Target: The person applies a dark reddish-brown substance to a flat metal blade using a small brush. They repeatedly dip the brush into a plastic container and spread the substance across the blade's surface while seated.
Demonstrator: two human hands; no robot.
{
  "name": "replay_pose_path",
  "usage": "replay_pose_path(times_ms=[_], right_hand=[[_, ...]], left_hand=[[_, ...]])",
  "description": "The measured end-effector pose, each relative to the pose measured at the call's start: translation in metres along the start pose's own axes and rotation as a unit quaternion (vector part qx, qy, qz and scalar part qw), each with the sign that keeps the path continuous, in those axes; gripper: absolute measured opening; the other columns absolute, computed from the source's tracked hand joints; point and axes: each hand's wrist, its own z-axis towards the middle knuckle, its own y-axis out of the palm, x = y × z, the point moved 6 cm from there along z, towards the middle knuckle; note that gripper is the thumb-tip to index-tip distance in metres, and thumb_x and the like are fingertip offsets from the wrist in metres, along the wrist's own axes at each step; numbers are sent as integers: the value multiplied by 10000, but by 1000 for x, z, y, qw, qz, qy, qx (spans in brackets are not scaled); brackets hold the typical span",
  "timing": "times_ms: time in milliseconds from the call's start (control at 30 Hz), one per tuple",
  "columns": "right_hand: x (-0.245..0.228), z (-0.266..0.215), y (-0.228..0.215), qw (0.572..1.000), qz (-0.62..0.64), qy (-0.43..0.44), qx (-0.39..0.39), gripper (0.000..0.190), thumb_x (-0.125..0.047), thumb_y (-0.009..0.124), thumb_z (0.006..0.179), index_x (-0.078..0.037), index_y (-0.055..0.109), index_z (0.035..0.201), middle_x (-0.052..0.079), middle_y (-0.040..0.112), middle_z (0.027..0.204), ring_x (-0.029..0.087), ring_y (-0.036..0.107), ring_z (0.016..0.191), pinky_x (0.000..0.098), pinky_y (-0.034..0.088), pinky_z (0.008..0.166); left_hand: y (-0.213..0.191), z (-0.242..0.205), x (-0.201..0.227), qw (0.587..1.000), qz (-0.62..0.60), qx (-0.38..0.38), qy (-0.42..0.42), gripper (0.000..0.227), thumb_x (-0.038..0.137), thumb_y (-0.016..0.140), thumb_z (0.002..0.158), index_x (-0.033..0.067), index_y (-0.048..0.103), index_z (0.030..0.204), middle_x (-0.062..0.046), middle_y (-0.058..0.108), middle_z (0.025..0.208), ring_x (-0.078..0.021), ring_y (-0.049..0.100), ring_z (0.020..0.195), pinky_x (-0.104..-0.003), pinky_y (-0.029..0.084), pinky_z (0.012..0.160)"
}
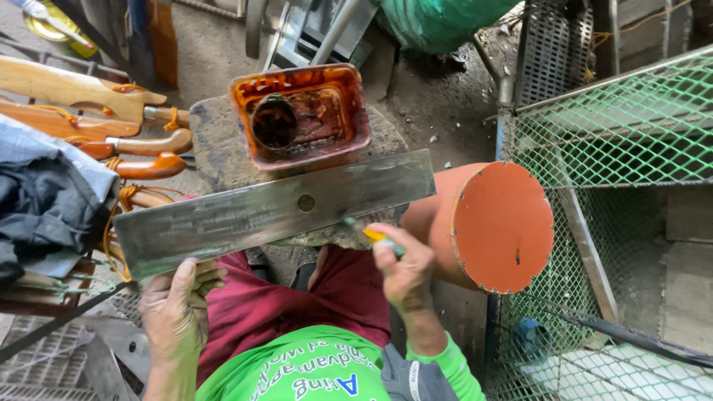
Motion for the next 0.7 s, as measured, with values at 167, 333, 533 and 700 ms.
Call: replay_pose_path(times_ms=[167, 333, 533, 700], right_hand=[[15, 14, -31, 992, 23, 99, 77, 347, -202, 594, 1008, 64, 742, 1176, 16, 653, 821, 65, 542, 653, 206, 437, 587], [11, 29, -59, 992, 59, 29, 109, 307, -208, 604, 1051, 43, 688, 1207, 2, 605, 782, 52, 522, 649, 203, 416, 583], [6, -8, -8, 1000, -10, 11, 7, 331, -234, 588, 1071, 43, 699, 1212, 25, 641, 885, 84, 573, 754, 242, 490, 703], [16, 35, -61, 991, -12, 66, 116, 303, -177, 598, 1029, 45, 717, 1198, 33, 661, 853, 60, 538, 641, 225, 453, 571]], left_hand=[[-1, 1, 1, 1000, -12, 9, -3, 175, 102, 600, 1088, -54, 658, 1141, -223, 731, 1038, -312, 739, 891, -408, 600, 784], [-3, 6, 2, 1000, -20, 11, -4, 166, 95, 614, 1095, -56, 669, 1137, -208, 729, 1056, -310, 735, 899, -417, 603, 807], [2, 5, 6, 999, -11, 31, 4, 167, 100, 639, 1091, -60, 679, 1124, -197, 729, 1062, -297, 734, 881, -427, 610, 828], [6, 8, 9, 999, -13, 27, 9, 157, 86, 636, 1073, -52, 674, 1138, -179, 726, 1080, -294, 737, 878, -420, 612, 800]])
